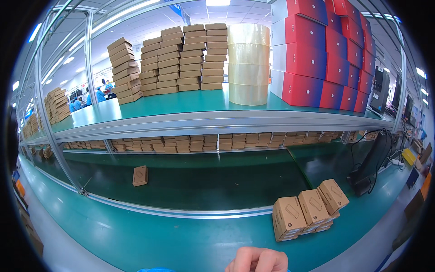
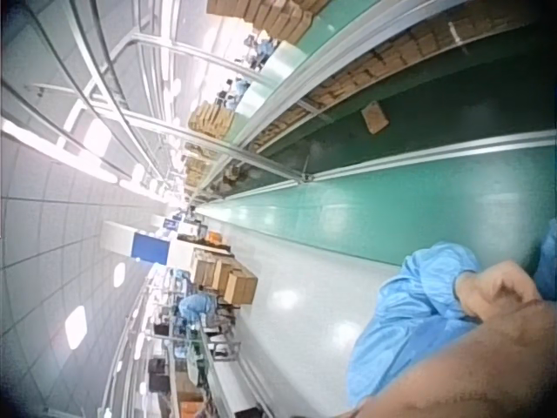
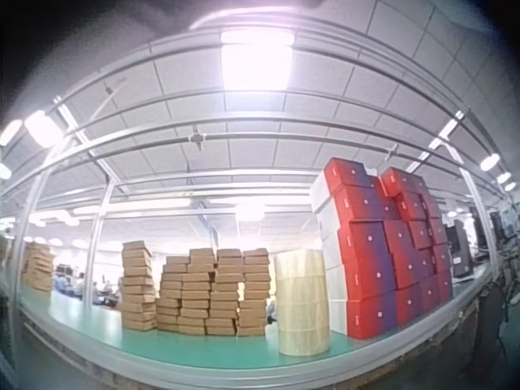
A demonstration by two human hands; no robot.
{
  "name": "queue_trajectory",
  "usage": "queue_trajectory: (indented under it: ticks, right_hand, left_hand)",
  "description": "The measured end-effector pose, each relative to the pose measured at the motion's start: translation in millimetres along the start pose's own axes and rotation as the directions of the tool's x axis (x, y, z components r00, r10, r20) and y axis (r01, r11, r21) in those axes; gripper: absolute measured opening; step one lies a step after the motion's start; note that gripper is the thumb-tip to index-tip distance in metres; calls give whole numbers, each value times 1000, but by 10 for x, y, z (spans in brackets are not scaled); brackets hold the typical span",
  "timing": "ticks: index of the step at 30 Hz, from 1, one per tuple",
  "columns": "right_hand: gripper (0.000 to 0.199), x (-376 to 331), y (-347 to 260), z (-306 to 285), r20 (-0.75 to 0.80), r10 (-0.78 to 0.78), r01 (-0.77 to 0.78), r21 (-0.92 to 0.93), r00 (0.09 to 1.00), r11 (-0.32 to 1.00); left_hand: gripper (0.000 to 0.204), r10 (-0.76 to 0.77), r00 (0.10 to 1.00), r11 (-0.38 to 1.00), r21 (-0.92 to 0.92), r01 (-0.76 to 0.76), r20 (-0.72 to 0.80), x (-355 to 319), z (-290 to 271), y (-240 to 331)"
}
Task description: The person collects small cardboard boxes from the conveyor line, turns them by hand to align the labeled sides, and arranges them into stacks on the work surface.
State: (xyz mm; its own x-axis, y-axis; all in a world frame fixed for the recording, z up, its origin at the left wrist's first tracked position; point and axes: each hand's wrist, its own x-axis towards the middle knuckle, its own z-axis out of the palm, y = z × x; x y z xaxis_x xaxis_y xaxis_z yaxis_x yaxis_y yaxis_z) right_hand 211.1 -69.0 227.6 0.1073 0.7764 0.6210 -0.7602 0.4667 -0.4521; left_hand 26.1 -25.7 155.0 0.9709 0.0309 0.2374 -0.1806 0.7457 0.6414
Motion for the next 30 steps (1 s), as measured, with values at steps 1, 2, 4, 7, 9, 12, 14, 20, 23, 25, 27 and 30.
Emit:
queue_trajectory:
  ticks: [1,2,4,7,9,12,14,20,23,25,27,30]
  right_hand:
    - [31,7,-2,0,3,2,-2,0,1000,1000]
    - [30,11,-2,-2,6,5,-5,1,1000,1000]
    - [30,2,-3,1,5,-1,1,1,1000,1000]
    - [30,-1,-7,14,3,-5,5,-2,1000,1000]
    - [30,2,-7,13,2,-2,2,-1,1000,1000]
    - [30,9,-12,-1,2,-8,8,-14,1000,1000]
    - [31,13,-18,1,8,6,-6,-17,1000,1000]
    - [32,10,17,-9,18,-12,12,3,1000,1000]
    - [32,5,-12,-11,5,17,-17,-9,1000,1000]
    - [32,-1,-18,-8,-2,7,-7,-20,1000,1000]
    - [33,-7,-22,0,-6,-1,1,-27,1000,1000]
    - [33,-9,-24,12,-5,4,-4,-21,1000,1000]
  left_hand:
    - [76,-20,1000,999,-30,20,-8,-5,1,-3]
    - [75,-41,999,997,-61,40,-16,-10,0,-2]
    - [73,-70,997,996,-53,69,-15,-13,11,19]
    - [72,-82,997,996,-26,82,10,8,-15,24]
    - [72,-64,997,998,-7,64,31,35,-14,28]
    - [71,-74,997,996,42,74,-14,51,-26,15]
    - [63,-93,986,987,145,73,141,-11,-178,-92]
    - [51,160,937,975,100,-200,312,115,-156,-42]
    - [57,83,980,991,93,-102,182,51,-65,10]
    - [61,58,995,995,71,-63,75,7,51,38]
    - [65,31,999,998,49,-29,-34,2,66,39]
    - [70,57,998,997,48,-59,41,44,22,26]
